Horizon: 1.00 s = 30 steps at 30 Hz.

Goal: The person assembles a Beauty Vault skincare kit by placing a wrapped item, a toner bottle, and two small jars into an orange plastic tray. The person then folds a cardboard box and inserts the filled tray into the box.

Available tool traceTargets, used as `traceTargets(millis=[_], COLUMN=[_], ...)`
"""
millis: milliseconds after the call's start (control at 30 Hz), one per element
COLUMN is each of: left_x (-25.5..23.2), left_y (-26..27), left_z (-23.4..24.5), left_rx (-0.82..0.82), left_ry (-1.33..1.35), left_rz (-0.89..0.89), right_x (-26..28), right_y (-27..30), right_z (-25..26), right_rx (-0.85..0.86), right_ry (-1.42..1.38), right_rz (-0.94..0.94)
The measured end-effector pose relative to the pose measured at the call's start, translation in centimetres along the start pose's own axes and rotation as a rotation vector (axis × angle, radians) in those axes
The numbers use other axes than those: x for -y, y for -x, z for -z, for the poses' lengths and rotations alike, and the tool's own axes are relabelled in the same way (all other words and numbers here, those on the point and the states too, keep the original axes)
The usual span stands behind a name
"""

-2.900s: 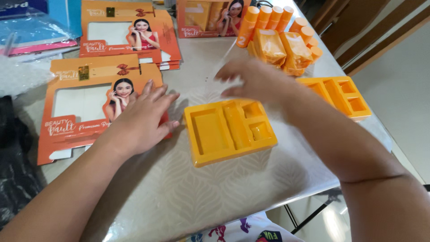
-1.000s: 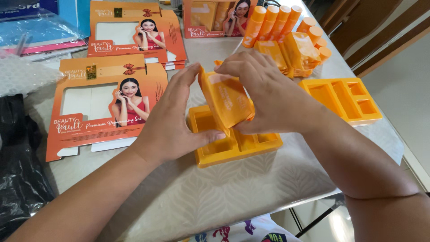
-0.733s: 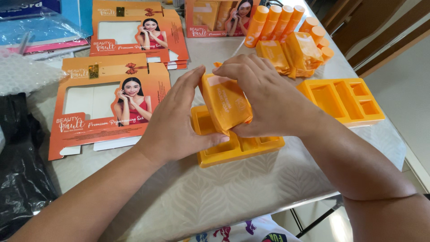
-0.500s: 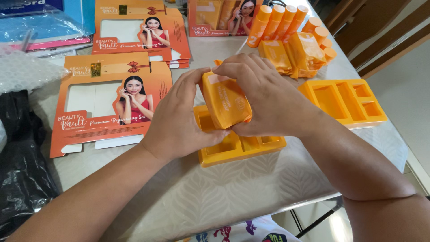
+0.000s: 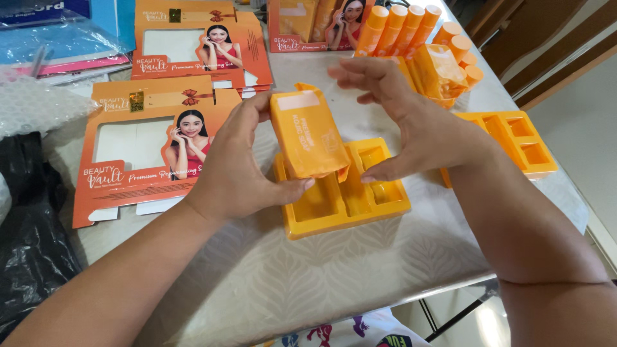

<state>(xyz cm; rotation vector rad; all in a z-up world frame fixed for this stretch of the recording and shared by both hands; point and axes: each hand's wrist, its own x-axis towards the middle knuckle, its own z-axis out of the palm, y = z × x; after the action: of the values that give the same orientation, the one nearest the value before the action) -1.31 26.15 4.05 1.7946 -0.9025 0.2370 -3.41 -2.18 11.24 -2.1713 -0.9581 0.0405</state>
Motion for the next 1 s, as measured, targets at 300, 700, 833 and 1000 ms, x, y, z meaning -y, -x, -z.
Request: traceTargets(millis=[300, 700, 833, 1000], left_x=[-0.3, 0.1, 0.3, 0.5], left_y=[0.3, 1.2, 1.9, 2.5], left_z=[-0.5, -0.8, -1.1, -1.4], left_rx=[0.067, 0.201, 0.147, 0.145], left_ry=[0.018, -0.236, -0.328, -0.391], left_rz=[-0.007, 0.144, -0.016, -0.024], right_x=[-1.4, 0.1, 0.3, 0.2], right_y=[0.0, -0.1, 0.1, 0.1], right_z=[-1.5, -3.9, -5.1, -5.9], right_rx=[0.04, 0.059, 0.061, 0.044], right_ry=[-0.084, 0.207, 0.25, 0.331], right_rz=[0.029, -0.129, -0.15, -0.049])
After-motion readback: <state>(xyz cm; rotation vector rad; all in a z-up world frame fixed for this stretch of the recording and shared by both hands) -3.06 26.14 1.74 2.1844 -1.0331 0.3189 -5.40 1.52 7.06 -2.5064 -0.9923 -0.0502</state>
